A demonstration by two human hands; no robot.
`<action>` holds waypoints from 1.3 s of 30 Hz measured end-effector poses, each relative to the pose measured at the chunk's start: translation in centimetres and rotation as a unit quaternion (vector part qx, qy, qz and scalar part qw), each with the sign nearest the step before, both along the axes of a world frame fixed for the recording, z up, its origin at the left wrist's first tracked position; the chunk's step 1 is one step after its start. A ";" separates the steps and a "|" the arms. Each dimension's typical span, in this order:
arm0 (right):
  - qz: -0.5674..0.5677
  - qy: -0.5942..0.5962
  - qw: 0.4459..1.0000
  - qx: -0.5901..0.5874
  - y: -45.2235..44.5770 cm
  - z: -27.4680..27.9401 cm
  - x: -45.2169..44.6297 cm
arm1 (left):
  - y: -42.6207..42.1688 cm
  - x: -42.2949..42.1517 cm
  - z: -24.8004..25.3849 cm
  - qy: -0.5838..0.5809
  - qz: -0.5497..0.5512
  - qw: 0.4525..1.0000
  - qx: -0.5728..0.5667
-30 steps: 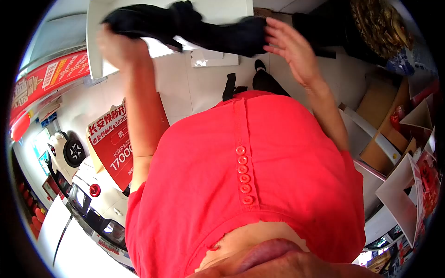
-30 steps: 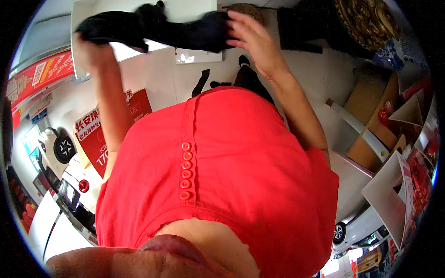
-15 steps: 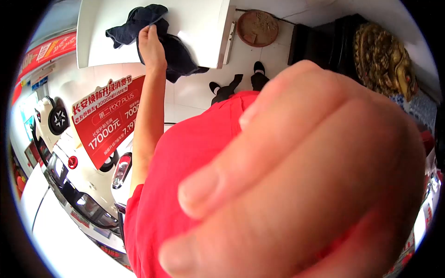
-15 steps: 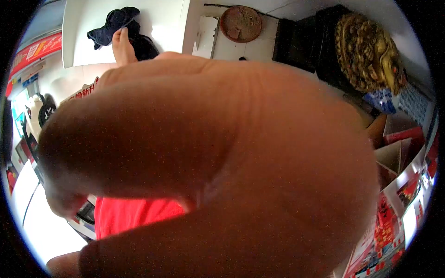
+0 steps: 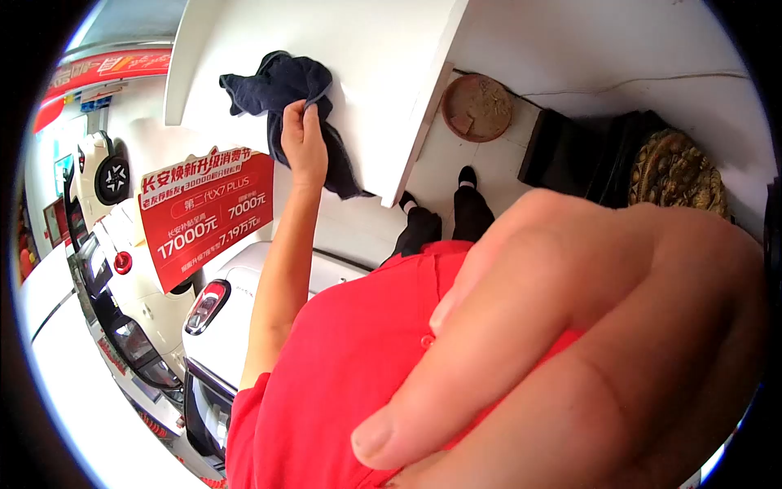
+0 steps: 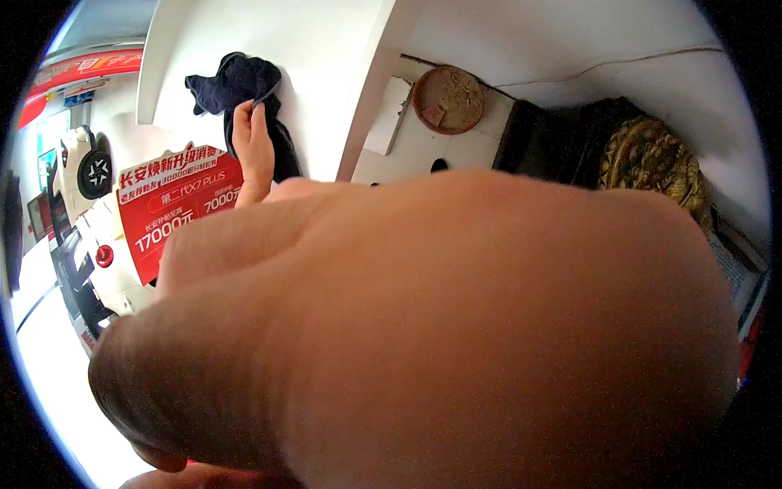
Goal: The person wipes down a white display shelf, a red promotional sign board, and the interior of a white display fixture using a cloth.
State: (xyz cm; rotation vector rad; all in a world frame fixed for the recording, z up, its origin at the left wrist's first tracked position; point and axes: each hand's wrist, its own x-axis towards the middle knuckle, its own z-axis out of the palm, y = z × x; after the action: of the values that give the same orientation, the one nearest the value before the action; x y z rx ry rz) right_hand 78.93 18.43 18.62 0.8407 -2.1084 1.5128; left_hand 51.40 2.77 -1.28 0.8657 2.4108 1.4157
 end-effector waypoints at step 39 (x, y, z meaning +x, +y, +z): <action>0.068 -0.039 0.995 -0.061 5.8 -2.3 1.2 | -0.3 0.2 -0.6 0.011 0.021 1.000 0.004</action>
State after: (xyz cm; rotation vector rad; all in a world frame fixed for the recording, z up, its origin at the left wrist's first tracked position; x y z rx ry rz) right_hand 80.13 24.24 16.29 0.9097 -2.0238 1.7529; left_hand 51.63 2.44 -1.91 0.8417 2.4541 1.4380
